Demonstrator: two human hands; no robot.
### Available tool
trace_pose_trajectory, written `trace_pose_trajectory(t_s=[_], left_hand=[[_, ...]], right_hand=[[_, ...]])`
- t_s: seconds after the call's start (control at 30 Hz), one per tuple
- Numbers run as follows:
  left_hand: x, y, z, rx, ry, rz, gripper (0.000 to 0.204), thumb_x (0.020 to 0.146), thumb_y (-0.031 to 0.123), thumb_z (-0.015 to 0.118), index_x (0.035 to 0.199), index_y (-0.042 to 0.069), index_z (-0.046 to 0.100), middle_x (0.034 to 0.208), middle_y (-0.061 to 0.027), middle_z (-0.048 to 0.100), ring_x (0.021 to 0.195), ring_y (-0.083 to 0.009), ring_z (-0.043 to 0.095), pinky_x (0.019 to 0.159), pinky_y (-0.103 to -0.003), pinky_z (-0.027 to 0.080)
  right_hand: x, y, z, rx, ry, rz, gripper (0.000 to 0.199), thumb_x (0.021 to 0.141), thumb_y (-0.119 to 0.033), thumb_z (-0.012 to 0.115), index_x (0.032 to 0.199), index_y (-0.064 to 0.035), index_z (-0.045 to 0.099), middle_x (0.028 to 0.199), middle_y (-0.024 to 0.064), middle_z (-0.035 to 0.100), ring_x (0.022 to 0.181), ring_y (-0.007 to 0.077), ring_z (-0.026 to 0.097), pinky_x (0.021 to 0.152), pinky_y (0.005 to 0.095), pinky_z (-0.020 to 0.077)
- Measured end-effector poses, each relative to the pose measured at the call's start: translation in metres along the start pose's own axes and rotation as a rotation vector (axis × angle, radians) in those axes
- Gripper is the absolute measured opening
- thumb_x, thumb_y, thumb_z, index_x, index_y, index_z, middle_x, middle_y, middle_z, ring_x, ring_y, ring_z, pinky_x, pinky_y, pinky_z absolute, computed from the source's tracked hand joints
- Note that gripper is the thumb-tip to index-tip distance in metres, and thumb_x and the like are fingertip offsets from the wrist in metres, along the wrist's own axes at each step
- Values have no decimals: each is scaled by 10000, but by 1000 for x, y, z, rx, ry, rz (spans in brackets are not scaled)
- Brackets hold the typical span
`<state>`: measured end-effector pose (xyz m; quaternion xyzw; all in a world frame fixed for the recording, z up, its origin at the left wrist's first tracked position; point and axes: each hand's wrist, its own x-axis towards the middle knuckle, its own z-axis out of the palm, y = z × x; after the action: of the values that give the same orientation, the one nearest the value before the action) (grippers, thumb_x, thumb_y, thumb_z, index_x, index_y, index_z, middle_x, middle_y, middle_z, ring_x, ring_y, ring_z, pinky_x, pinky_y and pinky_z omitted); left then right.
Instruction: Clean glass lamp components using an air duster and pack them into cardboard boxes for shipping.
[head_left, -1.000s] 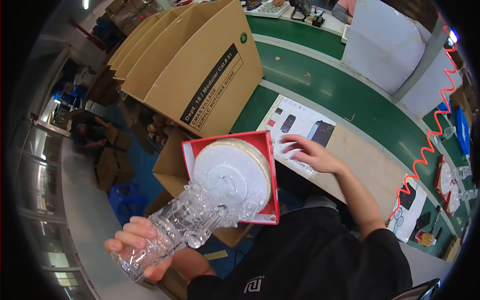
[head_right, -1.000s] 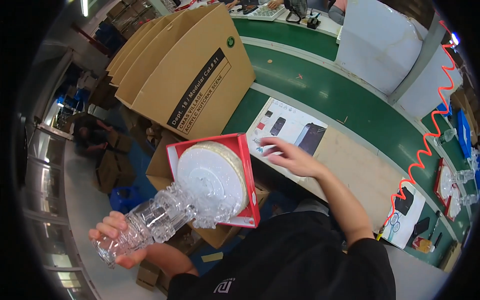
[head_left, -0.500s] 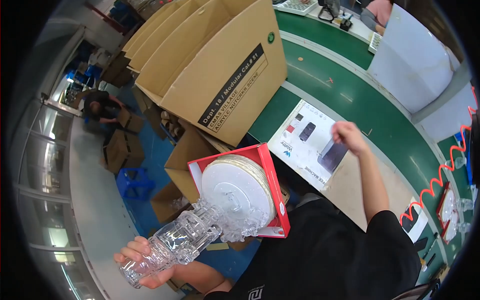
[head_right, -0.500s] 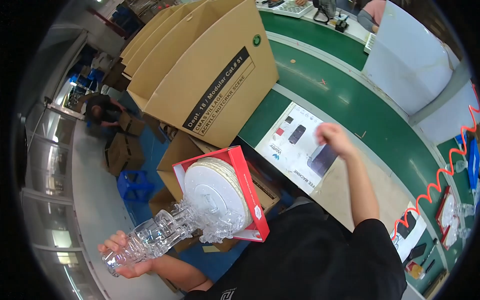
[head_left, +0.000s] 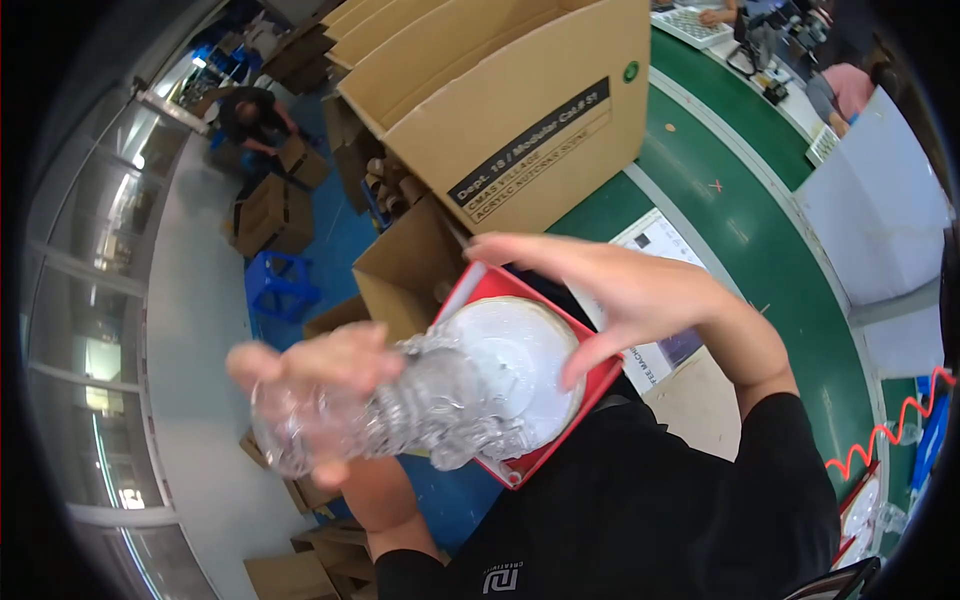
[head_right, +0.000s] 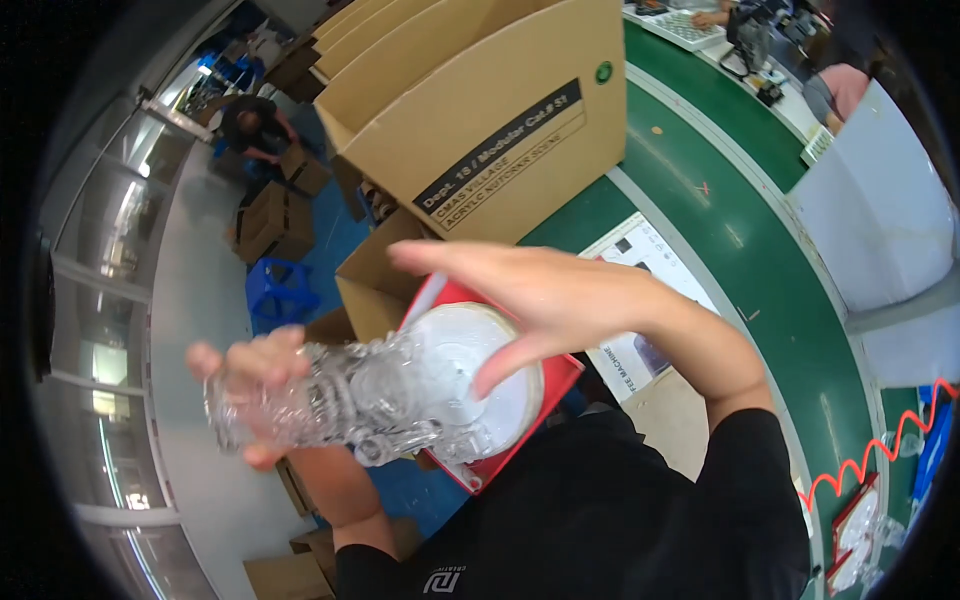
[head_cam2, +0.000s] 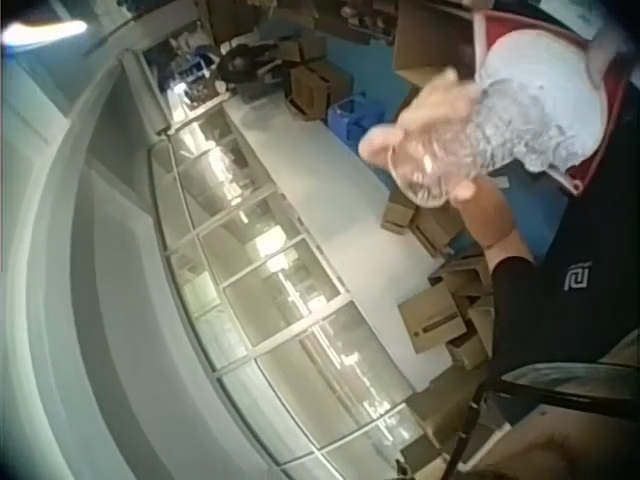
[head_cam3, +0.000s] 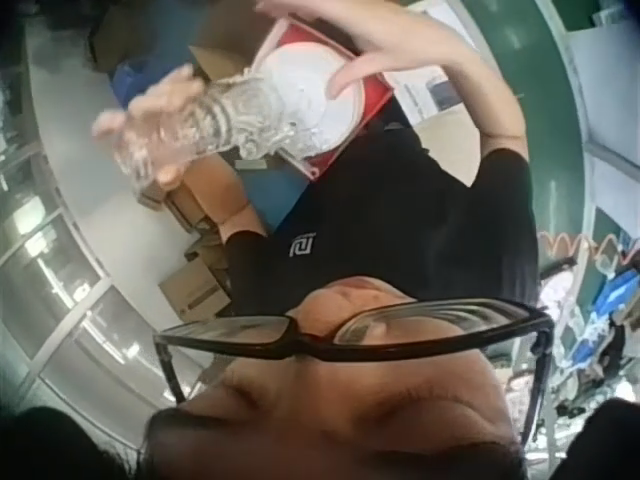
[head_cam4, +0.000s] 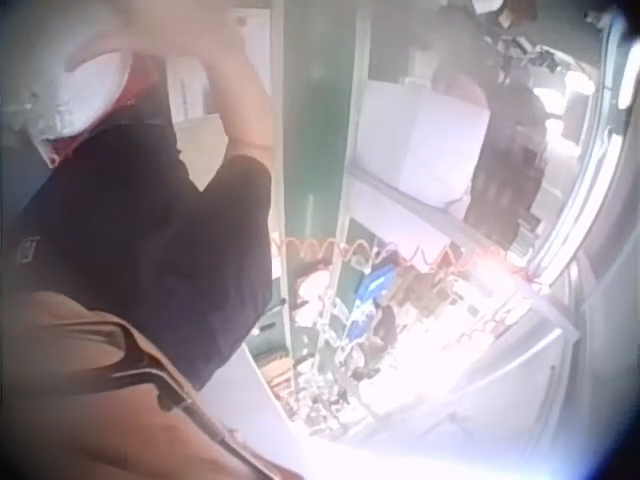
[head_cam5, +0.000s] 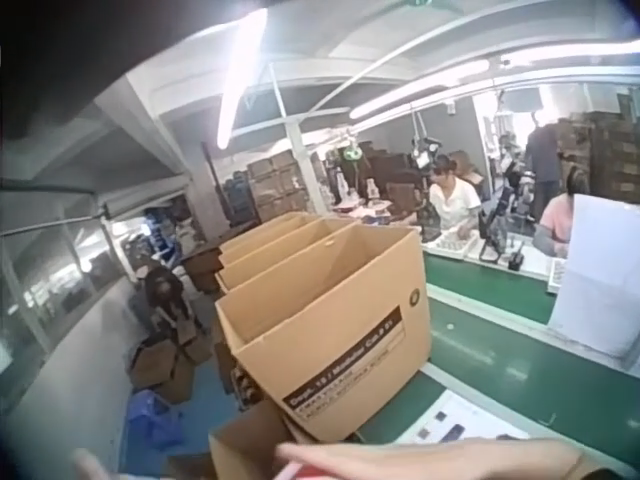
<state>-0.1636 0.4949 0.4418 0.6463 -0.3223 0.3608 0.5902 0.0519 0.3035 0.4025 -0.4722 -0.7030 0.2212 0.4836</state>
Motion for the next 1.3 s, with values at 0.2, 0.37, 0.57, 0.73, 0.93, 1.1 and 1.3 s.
trace_pose_trajectory(t_s=[0.2, 0.37, 0.57, 0.73, 0.93, 1.1, 1.3], left_hand=[[24, -11, 21, 263, 112, -189, 840, 671, 651, 731, 1212, 86, 427, 1282, -382, 470, 1369, -467, 265, 1123, -545, 200], [29, 7, -32, 990, -195, -69, 939, 653, 818, 590, 1219, 83, 443, 1384, -299, 421, 1369, -413, 304, 1132, -525, 106], [-32, 69, -47, 1052, 111, -344, 824, 854, 614, 560, 1351, -13, 366, 1369, -183, 473, 1317, -293, 410, 1105, -402, 278], [-237, 53, -68, 865, 704, -961, 446, 934, 214, 579, 1300, 20, 413, 1241, -184, 572, 1145, -288, 562, 980, -400, 430], [-377, -21, -8, 274, 817, -1081, 678, 929, 171, 581, 1461, 53, 176, 1441, -237, 358, 1325, -309, 393, 1068, -391, 350], [-364, -12, 15, 491, 505, -1116, 798, 909, 350, 574, 1469, 4, 122, 1397, -324, 364, 1300, -380, 419, 1043, -402, 381], [-368, 1, 1, 512, 284, -1267, 832, 885, 386, 569, 1493, 86, 87, 1369, -280, 433, 1125, -441, 536, 975, -455, 437]], right_hand=[[84, 17, 42, 386, -343, -152, 1120, 579, -400, 890, 1418, 12, 273, 1314, 202, 477, 1248, 290, 461, 1030, 401, 385], [101, 15, 69, 434, -186, -202, 846, 585, -417, 853, 1225, 21, 514, 1178, 154, 537, 1073, 279, 546, 933, 377, 427], [100, 3, 103, 306, 225, -69, 819, 560, -387, 865, 1177, 51, 553, 1035, 114, 619, 933, 189, 604, 842, 322, 474], [116, 18, 136, 275, 567, -11, 741, 649, -241, 825, 1242, 65, 501, 1131, 98, 588, 1002, 183, 584, 893, 310, 461], [120, 49, 144, 37, 953, 117, 459, 851, -155, 683, 1229, 36, 506, 1110, 104, 614, 943, 134, 568, 846, 275, 448], [129, 28, 165, -360, 949, 220, 440, 816, -136, 750, 1148, 6, 500, 991, 77, 596, 897, 132, 578, 810, 271, 469], [113, 46, 165, 8, 1200, 236, 520, 859, -173, 704, 1272, 5, 444, 1126, 105, 555, 1015, 169, 545, 914, 291, 428]])
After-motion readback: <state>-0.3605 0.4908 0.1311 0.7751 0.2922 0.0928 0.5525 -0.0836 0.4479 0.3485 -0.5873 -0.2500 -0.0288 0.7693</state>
